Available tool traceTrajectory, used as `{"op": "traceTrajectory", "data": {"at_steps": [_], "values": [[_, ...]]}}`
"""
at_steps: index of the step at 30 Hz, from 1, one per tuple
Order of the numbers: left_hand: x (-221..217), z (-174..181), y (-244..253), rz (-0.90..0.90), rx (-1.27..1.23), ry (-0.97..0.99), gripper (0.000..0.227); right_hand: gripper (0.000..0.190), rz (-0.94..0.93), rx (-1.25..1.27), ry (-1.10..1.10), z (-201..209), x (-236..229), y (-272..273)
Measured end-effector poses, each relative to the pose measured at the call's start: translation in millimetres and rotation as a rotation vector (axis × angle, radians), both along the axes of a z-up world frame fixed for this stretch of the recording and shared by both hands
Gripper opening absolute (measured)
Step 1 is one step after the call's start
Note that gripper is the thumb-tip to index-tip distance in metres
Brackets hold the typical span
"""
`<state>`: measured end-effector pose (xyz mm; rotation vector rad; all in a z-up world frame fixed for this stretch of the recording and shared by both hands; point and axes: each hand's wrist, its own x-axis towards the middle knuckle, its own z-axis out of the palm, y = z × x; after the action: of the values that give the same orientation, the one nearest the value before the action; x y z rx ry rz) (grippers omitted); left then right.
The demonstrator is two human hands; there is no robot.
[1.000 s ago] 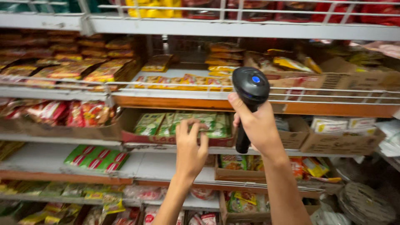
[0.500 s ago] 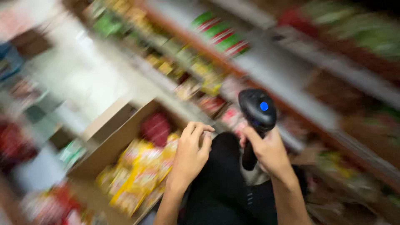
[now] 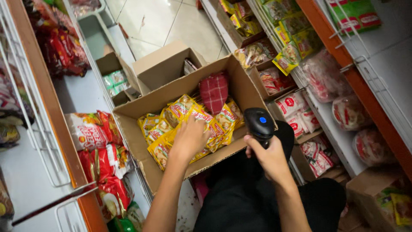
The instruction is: The person sits on the floor in a store aisle and uses a handheld barcode scanner to scan packages of instant noodles from a cardboard box. After scanning, the person places the packages onto the metal wire shelves above.
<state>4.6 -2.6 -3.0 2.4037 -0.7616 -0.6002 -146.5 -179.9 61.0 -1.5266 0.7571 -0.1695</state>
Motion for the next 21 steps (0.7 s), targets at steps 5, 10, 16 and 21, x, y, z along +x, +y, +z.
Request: {"op": "traceTrajectory", "data": {"at_steps": [5,10,16,21], "values": [[33.8,-32.0,-22.5,0.145,0.059,-0.036,0.062,0.019,0.043,0.000,-0.054,2.8,1.9,-5.4],[25.1,-63.2,-25.8,0.125,0.214,-0.078,0.083,0.022,0.085,0.025,-0.077,9.3,0.7,-9.1],[26.5,-75.0,-27.0,-0.294,0.390,0.255,0.055,0.024,0.100,0.047,-0.089,13.0,-3.9,-11.4],[23.6,-106.4,-25.6,-0.213,0.222,0.198,0.045,0.023,0.108,0.018,-0.087,2.0,-13.3,-15.7]]}}
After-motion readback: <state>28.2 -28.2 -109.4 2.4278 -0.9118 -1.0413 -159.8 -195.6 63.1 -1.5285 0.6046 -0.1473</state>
